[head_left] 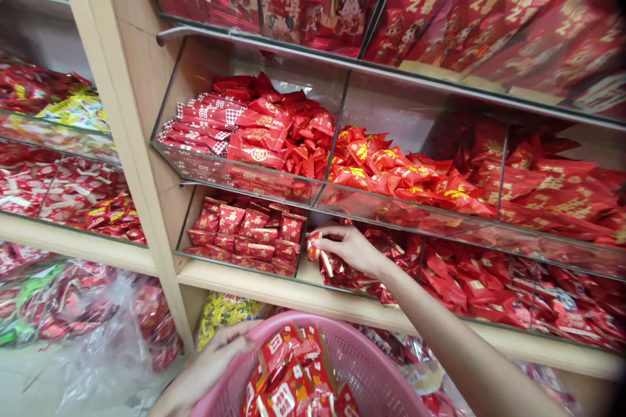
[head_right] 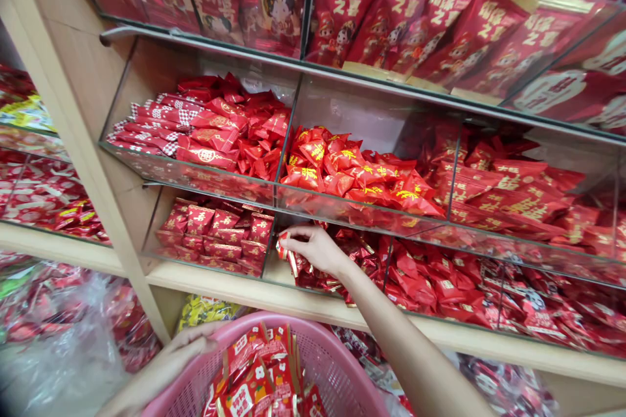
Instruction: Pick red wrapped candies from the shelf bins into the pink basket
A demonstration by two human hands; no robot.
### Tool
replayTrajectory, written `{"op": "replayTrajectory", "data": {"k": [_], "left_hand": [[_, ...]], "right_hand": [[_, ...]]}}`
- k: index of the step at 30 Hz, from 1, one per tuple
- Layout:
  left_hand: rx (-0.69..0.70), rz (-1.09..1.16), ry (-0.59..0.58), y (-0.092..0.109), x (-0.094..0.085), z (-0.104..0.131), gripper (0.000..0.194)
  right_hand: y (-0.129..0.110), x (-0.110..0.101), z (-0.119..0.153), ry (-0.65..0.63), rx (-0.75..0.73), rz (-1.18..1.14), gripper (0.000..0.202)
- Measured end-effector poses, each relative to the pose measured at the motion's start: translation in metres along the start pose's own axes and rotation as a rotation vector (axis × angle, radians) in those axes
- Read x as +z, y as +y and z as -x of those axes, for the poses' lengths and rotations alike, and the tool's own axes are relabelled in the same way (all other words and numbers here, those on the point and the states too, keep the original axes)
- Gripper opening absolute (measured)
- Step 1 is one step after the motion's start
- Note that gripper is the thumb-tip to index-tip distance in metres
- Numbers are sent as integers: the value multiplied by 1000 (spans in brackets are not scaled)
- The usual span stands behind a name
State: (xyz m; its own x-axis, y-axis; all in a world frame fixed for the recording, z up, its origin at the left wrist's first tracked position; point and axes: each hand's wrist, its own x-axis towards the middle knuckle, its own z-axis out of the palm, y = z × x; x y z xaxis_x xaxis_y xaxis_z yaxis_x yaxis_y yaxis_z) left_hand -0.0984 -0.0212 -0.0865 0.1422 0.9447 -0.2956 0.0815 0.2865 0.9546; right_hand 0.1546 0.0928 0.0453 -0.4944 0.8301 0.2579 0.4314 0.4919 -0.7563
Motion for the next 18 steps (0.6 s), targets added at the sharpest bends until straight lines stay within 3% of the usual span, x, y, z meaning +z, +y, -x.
{"op": "replayTrajectory", "data": {"k": [8, 12, 18], "left_hand": [[-3, 40, -67, 5, 1, 2, 39], [-5, 26, -61, 11, 3, 3, 35], [-8, 35, -107, 11, 4, 2, 37]], "right_hand": [[-21, -5, 32, 271, 50, -349, 27], [-39, 2, 85, 312, 158, -704, 26], [-28, 51, 181, 375, 592, -1353, 27]]}}
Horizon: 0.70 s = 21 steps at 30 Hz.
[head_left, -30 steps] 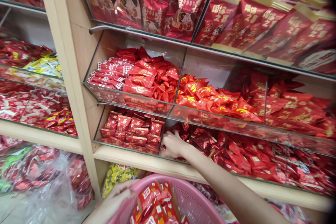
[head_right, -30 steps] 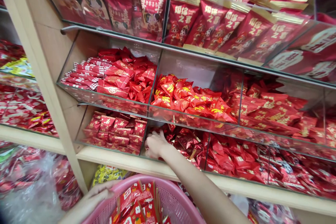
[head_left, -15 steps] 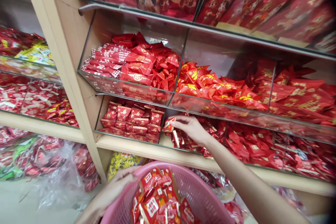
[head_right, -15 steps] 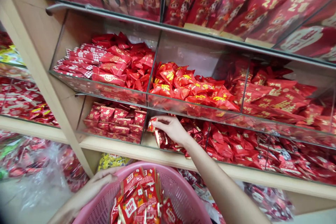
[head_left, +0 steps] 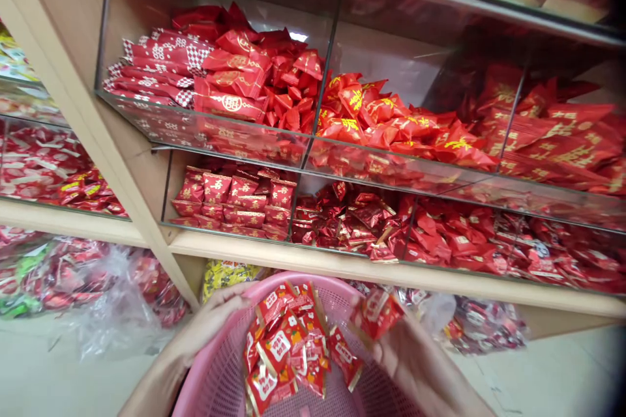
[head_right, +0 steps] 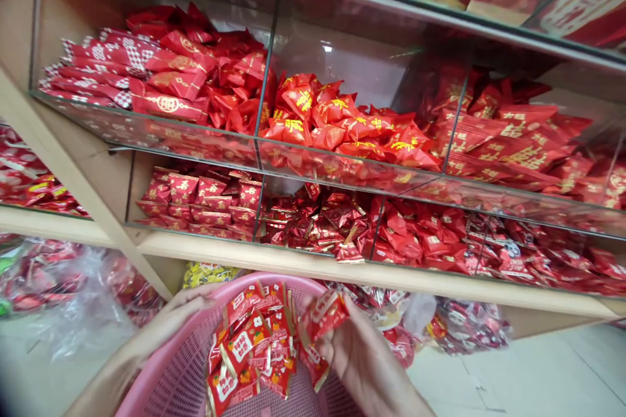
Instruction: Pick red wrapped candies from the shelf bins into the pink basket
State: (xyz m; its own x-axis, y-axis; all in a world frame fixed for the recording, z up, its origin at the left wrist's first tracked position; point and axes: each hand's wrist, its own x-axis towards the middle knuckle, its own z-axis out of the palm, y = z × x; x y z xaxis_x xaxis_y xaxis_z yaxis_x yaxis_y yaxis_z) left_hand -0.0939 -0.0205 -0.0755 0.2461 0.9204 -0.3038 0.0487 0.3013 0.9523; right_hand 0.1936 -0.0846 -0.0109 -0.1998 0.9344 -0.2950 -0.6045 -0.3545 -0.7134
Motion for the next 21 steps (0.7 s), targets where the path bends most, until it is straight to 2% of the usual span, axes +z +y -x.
{"op": "replayTrajectory", "data": {"k": [3, 6, 14, 17, 21], "left_hand": [[-13, 7, -20, 1, 1, 0, 39], [-42, 33, -21, 3, 3, 2, 41], [-29, 2, 7, 6, 5, 3, 41], [-42, 12, 12, 7, 6, 4, 41], [-49, 24, -2, 7, 5, 4, 41]], "right_hand": [[24, -15, 12, 88, 49, -107, 30], [33, -21, 17, 148, 81, -126, 35], [31, -31, 20, 219, 120, -181, 31], [30, -27, 21, 264, 93, -134, 33], [30, -18, 18, 364, 83, -13, 24]]}}
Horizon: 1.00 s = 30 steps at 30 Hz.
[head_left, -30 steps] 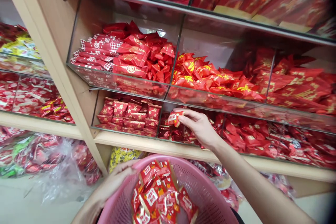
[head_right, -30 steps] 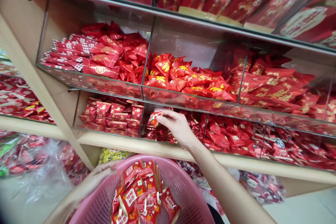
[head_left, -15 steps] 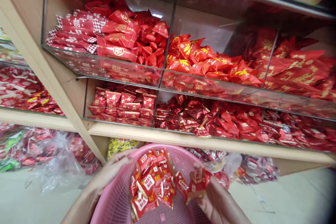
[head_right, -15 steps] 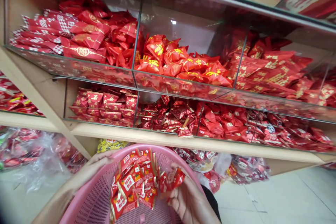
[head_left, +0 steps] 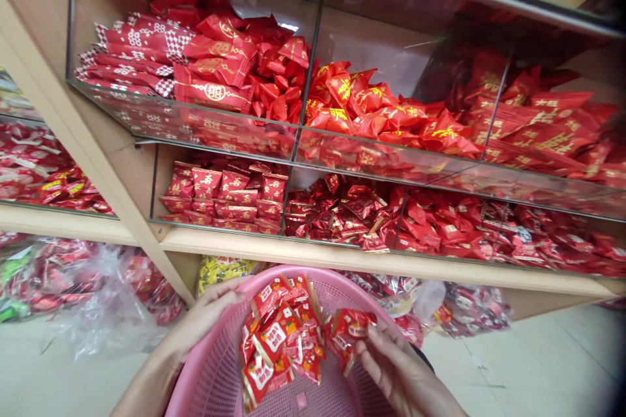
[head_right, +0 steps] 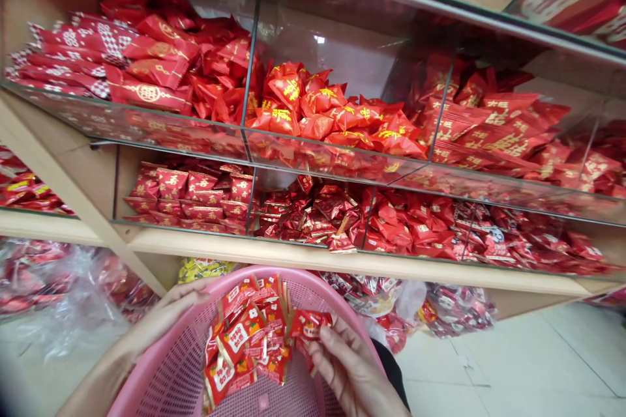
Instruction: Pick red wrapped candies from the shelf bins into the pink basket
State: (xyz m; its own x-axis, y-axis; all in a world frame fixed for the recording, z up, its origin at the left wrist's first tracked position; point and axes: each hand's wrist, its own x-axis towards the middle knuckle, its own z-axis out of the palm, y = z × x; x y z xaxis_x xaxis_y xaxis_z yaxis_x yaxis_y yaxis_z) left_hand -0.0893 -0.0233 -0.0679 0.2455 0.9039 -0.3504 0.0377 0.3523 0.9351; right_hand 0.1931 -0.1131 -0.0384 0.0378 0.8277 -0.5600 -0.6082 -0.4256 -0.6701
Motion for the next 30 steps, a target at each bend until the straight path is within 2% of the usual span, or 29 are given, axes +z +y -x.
{"op": "replayTrajectory", "data": {"k": [3, 9, 13, 16, 18, 21, 23, 25, 28, 30], "left_hand": [[5, -7, 7, -3, -2, -2, 40], [34, 12, -13, -11, -6, -7, 43], [25, 27, -13, -12, -6, -8, 42], [50, 16, -33, -10, -6, -7, 43], [40, -11, -16, -9, -6, -6, 43], [20, -49, 35, -7, -6, -5, 40], [20, -40, 42, -7, -6, -5, 38], [29, -9, 11, -8, -6, -6, 38], [50, 19, -49, -10, -7, -9, 37], [56, 15, -48, -13, -9, -11, 37]], "right_hand": [[1, 1, -5, 29, 12, 88, 25], [2, -10, -16, -60, -25, 221, 25], [9, -17, -26, 12, 30, 309, 30], [16, -20, -36, 35, 30, 521, 35], [16, -21, -42, 35, -78, 757, 36], [10, -20, -48, 88, -437, 1195, 28], [7, -19, -51, 129, -610, 1420, 20], [7, -21, -55, 139, -633, 1558, 16], [13, -24, -63, 137, -569, 1681, 19], [16, -24, -67, 133, -548, 1714, 22]]}}
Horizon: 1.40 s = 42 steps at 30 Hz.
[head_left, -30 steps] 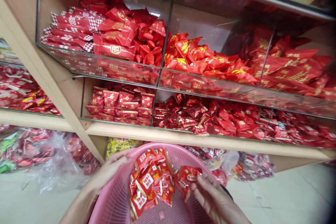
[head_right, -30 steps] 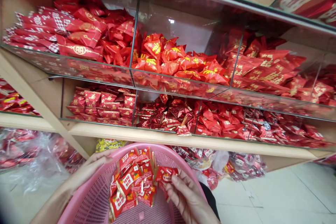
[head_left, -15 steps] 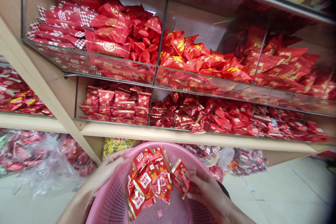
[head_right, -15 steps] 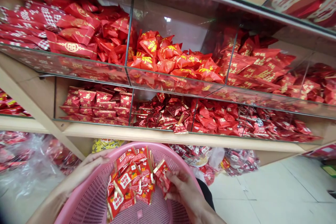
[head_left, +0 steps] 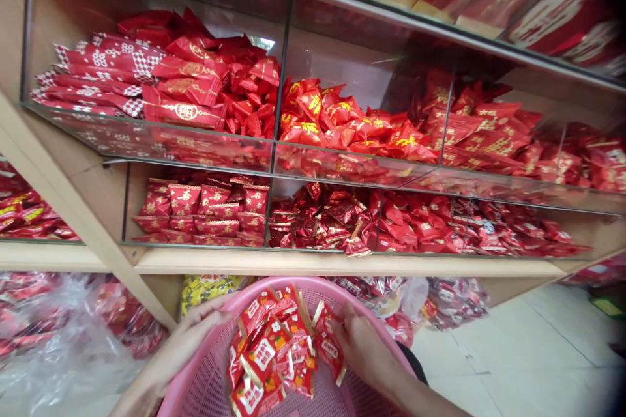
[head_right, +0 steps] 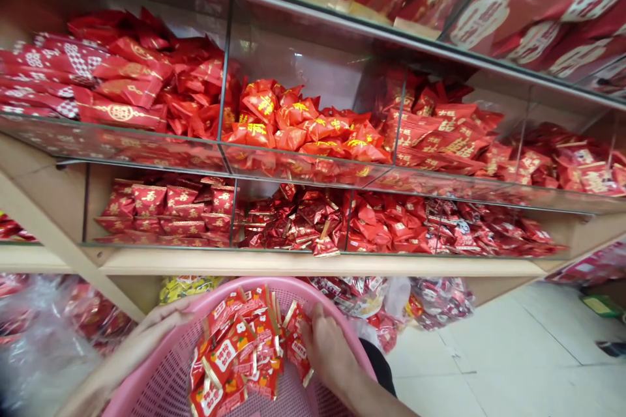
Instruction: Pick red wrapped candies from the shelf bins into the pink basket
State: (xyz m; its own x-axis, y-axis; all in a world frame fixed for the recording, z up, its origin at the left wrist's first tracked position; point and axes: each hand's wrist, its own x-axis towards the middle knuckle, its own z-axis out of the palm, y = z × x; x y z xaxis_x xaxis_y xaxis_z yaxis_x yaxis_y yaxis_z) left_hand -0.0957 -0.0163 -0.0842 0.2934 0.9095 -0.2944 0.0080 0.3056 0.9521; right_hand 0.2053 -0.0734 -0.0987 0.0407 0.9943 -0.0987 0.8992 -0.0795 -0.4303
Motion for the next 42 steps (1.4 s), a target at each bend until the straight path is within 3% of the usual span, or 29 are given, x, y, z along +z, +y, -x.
{"op": "replayTrajectory", "data": {"k": [3, 8, 12, 16, 18, 21, 27, 32, 39, 42], "left_hand": [[9, -21, 29, -4, -4, -2, 38], [-6, 30, -71, -5, -8, -3, 44], [-35, 15, 5, -7, -9, -4, 44], [-38, -6, 31, -8, -7, -7, 42], [5, -38, 24, -6, -5, -8, 42], [33, -85, -12, -2, -4, -9, 41], [18, -68, -32, 3, -2, -9, 43], [18, 1, -105, -1, -1, -7, 41], [-13, 46, -94, -6, -4, -9, 42], [7, 55, -113, 0, 0, -9, 40]], "right_hand": [[-3, 2, -1, -1, -11, 28, 22], [-11, -16, 5, 18, -38, 111, 17], [-15, -65, 0, 181, -91, 137, 24], [-19, -133, -23, 445, -361, 222, 29], [-20, -158, -38, 443, -475, 246, 36], [-20, -178, -56, 364, -576, 299, 40], [-15, -187, -71, 268, -693, 393, 23], [-11, -193, -71, 389, -762, 94, 18], [-12, -190, -57, 594, -468, -338, 13], [-20, -180, -47, 603, -338, -566, 16]]}}
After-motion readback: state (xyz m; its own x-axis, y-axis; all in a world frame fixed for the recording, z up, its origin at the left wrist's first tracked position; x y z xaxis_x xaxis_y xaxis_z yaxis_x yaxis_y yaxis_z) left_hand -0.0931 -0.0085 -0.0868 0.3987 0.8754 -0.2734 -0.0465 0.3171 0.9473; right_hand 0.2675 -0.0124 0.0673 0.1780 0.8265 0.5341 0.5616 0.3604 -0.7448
